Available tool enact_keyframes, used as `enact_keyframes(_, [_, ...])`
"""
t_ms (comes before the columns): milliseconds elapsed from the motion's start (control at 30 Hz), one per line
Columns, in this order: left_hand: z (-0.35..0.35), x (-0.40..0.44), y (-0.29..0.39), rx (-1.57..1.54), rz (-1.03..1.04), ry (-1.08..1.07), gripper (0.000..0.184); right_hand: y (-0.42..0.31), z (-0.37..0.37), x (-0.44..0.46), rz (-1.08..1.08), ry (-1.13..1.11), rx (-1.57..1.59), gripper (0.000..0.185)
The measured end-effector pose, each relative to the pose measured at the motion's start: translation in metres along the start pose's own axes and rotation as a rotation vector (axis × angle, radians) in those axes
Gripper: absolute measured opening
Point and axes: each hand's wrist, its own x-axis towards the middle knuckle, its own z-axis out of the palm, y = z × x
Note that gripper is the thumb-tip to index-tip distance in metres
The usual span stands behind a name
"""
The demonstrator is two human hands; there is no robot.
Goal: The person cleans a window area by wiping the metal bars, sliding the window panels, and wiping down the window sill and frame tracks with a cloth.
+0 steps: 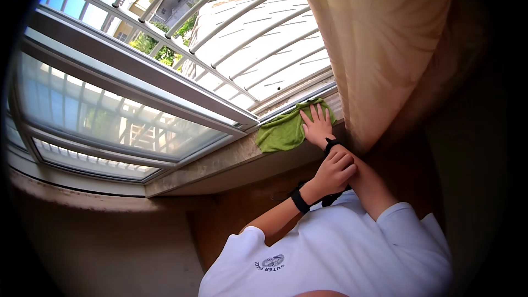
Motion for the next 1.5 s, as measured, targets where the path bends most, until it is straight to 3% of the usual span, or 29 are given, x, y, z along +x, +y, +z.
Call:
enact_keyframes(133, [0.001,0.011,0.017,-0.179,-0.148,-0.138,0.027,-0.001,0.000,0.000,0.003,0.007,0.002,0.061])
enact_keyframes(200, [-0.004,0.037,0.041,-0.412,-0.117,-0.156,0.027,-0.001,-0.002,0.000,0.006,-0.009,0.004,0.061])
enact_keyframes(300, [-0.013,0.055,0.061,-0.449,-0.055,-0.254,0.030,-0.001,-0.005,0.000,0.005,-0.043,0.015,0.060])
enact_keyframes(400, [-0.009,0.042,0.039,-0.602,-0.161,-0.068,0.033,0.000,-0.009,-0.001,-0.012,-0.056,0.016,0.062])
enact_keyframes(533, [-0.002,-0.025,-0.028,-0.158,-0.571,0.371,0.031,0.031,-0.017,0.001,-0.116,-0.162,0.049,0.067])
enact_keyframes(667, [0.033,-0.103,-0.096,0.544,-0.860,0.230,0.035,0.081,-0.047,-0.021,-0.051,-0.230,0.156,0.069])
enact_keyframes(767, [0.036,-0.109,-0.111,0.542,-0.894,0.130,0.037,0.105,-0.057,-0.024,-0.022,-0.202,0.085,0.069])
enact_keyframes(867, [0.034,-0.096,-0.127,0.522,-1.003,0.192,0.038,0.092,-0.052,-0.021,0.014,-0.164,0.062,0.070])
enact_keyframes(967, [0.026,-0.098,-0.155,0.610,-0.961,0.191,0.040,0.086,-0.043,-0.020,-0.010,-0.086,0.022,0.068])
enact_keyframes(1100, [0.025,-0.102,-0.166,0.693,-0.960,0.095,0.051,0.108,-0.050,-0.041,-0.221,-0.052,0.015,0.061])
enact_keyframes(1200, [0.040,-0.101,-0.161,0.572,-0.952,0.038,0.056,0.133,-0.065,-0.042,-0.180,-0.116,0.026,0.061])
enact_keyframes(1367, [0.046,-0.094,-0.151,0.548,-1.002,0.044,0.060,0.120,-0.055,-0.023,-0.085,0.024,-0.056,0.058])
enact_keyframes(1500, [0.037,-0.129,-0.144,0.641,-1.095,0.177,0.063,0.102,-0.053,-0.037,-0.322,0.014,-0.019,0.058])
